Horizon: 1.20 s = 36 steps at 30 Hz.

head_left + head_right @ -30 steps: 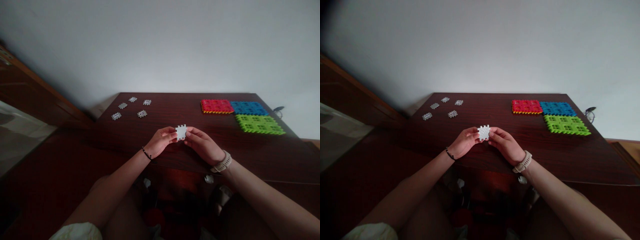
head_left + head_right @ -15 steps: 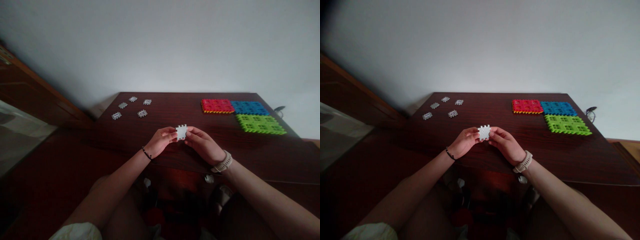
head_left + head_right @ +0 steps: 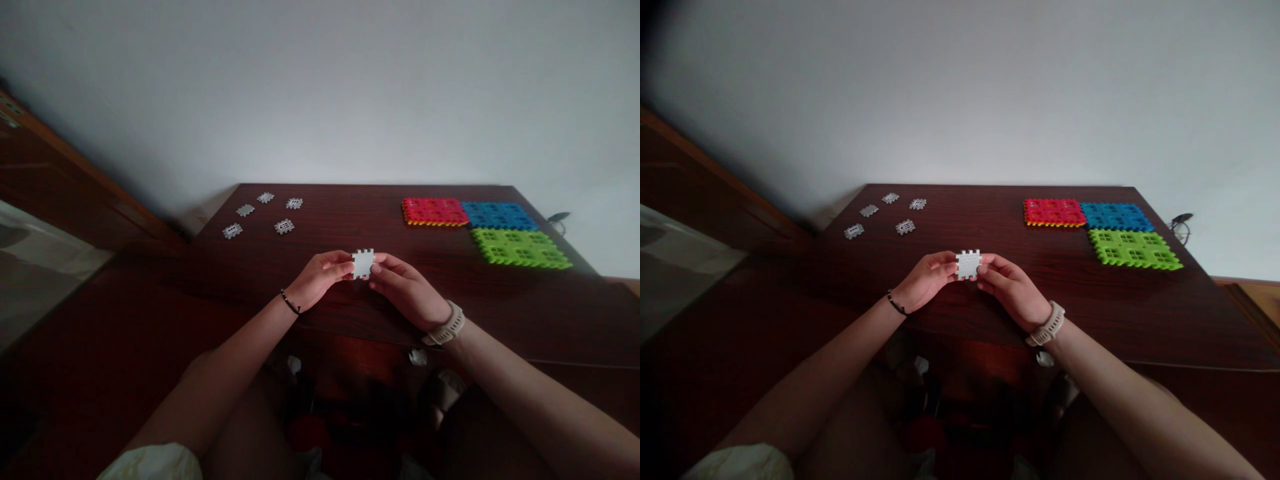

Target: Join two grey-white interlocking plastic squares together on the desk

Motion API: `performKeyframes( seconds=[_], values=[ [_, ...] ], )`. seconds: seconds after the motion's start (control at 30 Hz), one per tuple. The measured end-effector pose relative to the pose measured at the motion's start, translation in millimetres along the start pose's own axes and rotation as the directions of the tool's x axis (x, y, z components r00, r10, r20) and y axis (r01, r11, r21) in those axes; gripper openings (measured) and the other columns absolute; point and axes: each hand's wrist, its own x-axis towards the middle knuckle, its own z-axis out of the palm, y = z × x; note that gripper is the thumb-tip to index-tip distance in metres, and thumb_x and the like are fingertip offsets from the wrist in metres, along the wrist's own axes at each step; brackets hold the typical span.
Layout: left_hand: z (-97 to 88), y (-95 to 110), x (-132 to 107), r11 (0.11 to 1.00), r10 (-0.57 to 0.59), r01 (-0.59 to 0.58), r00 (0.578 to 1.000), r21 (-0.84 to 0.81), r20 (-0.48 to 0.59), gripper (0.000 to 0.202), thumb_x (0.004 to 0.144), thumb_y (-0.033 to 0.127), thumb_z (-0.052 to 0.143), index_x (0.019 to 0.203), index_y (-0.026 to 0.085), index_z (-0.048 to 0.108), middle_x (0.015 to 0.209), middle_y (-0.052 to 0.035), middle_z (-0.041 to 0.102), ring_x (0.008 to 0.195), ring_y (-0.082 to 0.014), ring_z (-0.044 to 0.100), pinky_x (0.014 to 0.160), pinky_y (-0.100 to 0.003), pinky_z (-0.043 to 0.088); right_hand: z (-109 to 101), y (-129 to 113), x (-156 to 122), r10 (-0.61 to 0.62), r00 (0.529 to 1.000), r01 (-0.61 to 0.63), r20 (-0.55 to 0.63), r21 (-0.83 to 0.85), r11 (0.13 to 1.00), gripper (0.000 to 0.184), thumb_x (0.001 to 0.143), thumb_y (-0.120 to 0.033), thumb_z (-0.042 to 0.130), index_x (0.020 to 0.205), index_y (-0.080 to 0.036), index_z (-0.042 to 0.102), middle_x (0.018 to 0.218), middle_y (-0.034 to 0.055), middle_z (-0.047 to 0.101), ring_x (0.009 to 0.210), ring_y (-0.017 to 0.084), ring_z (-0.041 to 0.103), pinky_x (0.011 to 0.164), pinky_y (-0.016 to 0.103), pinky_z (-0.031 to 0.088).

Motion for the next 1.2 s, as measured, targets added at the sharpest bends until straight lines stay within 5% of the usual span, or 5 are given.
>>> performKeyframes(
  seconds=[0.33,0.77,0.87,1.07,1.2],
  values=[
    [-29.5,35.5,5.1,0.977,0.182,-0.161,0.972,0.143,-0.151,0.034,0.087,0.05,0.088,0.104,0.021,0.085,0.108,-0.0076,0.079,0.1,-0.0185,0.072,0.095,-0.031,0.055,-0.3,0.0,-1.3,0.012,0.999,-0.013,-0.033,-0.021,1.0,0.027,0.086,-0.044,0.091,0.104,-0.028,0.08,0.106,0.0018,0.075,0.095,0.017,0.064,0.087,0.031,0.052],
    [-126.8,62.1,13.3,0.885,0.375,-0.133,0.773,0.447,-0.512,0.043,0.087,0.053,0.078,0.116,0.023,0.073,0.117,-0.0081,0.076,0.108,-0.0211,0.073,0.097,-0.037,0.057,-0.3,-0.5,-1.2,0.013,1.0,-0.014,-0.026,-0.024,1.0,0.027,0.086,-0.044,0.092,0.103,-0.028,0.08,0.102,0.0007,0.073,0.093,0.016,0.063,0.085,0.03,0.052],
    [-143.8,57.7,16.4,0.705,0.462,0.014,0.75,0.709,-0.474,0.042,0.089,0.048,0.075,0.119,0.02,0.072,0.122,-0.012,0.075,0.113,-0.0261,0.072,0.101,-0.043,0.058,-1.3,-0.1,-0.9,0.016,0.999,-0.017,-0.037,-0.029,0.999,0.027,0.086,-0.044,0.091,0.104,-0.028,0.08,0.102,0.0015,0.074,0.093,0.017,0.064,0.086,0.032,0.052],
    [-153.7,48.1,16.9,0.01,0.52,0.206,0.835,0.979,-0.181,0.045,0.094,0.029,0.072,0.137,0.019,0.065,0.145,-0.016,0.064,0.138,-0.035,0.056,0.124,-0.054,0.043,-1.5,-0.5,-0.4,0.022,0.999,-0.023,-0.035,-0.034,0.999,0.029,0.085,-0.045,0.092,0.104,-0.028,0.079,0.103,0.0017,0.075,0.093,0.017,0.064,0.086,0.031,0.052],
    [-153.8,42.0,16.9,-0.126,0.414,0.26,0.891,0.957,-0.188,0.047,0.101,0.035,0.066,0.144,0.018,0.062,0.15,-0.0181,0.061,0.141,-0.0381,0.051,0.122,-0.057,0.042,-0.3,-1.3,-0.9,0.024,0.999,-0.025,-0.036,-0.036,0.999,0.03,0.084,-0.046,0.093,0.103,-0.028,0.08,0.103,0.0012,0.074,0.093,0.016,0.064,0.085,0.03,0.053]
  ],
)
